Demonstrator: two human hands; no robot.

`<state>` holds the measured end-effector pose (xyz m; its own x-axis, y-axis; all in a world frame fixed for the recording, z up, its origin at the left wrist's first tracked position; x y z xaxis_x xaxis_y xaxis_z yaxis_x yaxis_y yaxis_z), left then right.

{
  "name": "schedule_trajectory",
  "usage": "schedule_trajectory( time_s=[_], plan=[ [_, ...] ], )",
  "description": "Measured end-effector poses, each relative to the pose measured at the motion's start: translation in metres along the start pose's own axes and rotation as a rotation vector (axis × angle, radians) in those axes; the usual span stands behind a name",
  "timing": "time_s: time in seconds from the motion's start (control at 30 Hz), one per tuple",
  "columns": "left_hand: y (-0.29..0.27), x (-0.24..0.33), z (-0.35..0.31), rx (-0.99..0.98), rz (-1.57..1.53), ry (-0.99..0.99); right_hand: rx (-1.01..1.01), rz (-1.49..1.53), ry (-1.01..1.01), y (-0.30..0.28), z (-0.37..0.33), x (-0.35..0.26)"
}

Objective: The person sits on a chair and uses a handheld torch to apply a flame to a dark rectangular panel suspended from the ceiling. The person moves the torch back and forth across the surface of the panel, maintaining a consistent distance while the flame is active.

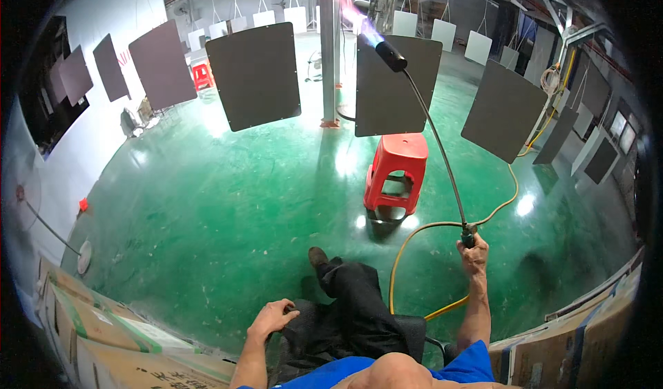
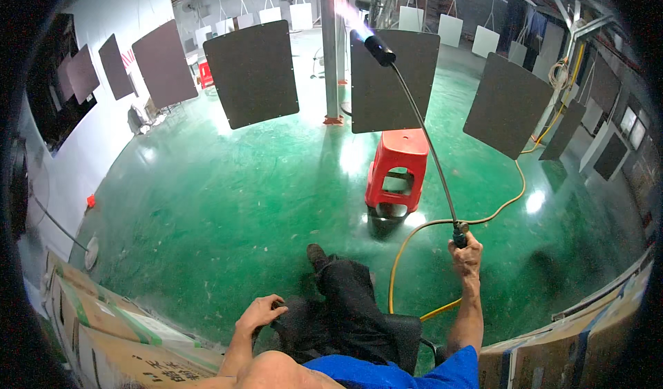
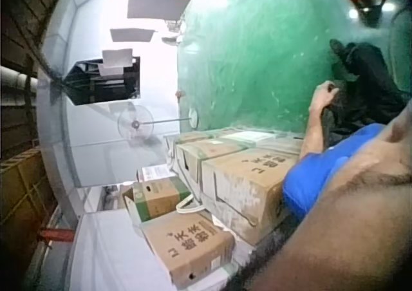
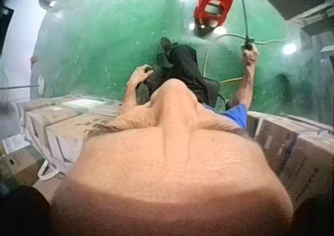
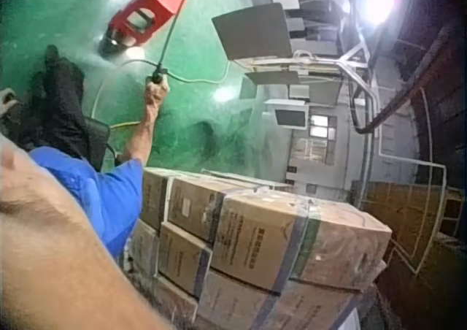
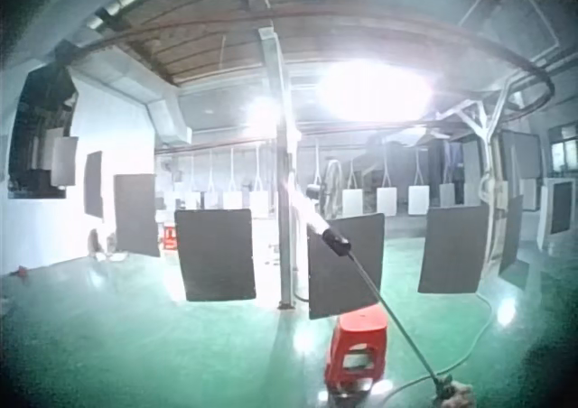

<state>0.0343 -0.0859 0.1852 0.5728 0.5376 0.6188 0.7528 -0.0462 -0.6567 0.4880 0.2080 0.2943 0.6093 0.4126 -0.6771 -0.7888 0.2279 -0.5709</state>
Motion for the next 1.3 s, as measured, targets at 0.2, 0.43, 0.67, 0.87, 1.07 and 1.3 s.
schedule_trajectory(
  time_s=[0.2, 0.43, 0.67, 0.87, 1.07, 1.3],
  plan=[
    [-0.009, 0.014, 0.000, 0.069, 0.014, -0.002, -0.001, -0.049, -0.015, 0.001, -0.015, 0.014],
    [0.006, -0.008, 0.006, -0.019, 0.018, -0.047, -0.132, 0.014, 0.114, 0.011, -0.019, 0.000],
    [0.001, -0.005, 0.004, -0.035, -0.006, -0.081, -0.212, -0.069, 0.092, 0.014, -0.042, 0.011],
    [0.004, -0.012, 0.010, -0.034, -0.027, -0.049, -0.284, -0.085, 0.132, 0.016, -0.061, 0.021],
    [0.000, -0.006, 0.004, -0.005, 0.012, -0.029, -0.308, -0.149, 0.143, 0.015, -0.074, 0.042],
    [0.001, -0.009, 0.004, -0.008, -0.011, -0.029, -0.250, -0.170, 0.245, -0.007, -0.086, 0.046]
  ],
)
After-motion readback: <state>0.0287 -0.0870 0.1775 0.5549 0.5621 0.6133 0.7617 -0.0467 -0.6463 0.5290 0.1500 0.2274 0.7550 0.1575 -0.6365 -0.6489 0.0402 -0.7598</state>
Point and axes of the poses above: each hand's wrist, its own z-axis towards the middle knuckle, its own y-axis out of the palm, x = y × z, the point moved 2 cm from there along z, towards the middle knuckle, and after that the axes turned 10 degrees about -y, right-handed, at the moved point
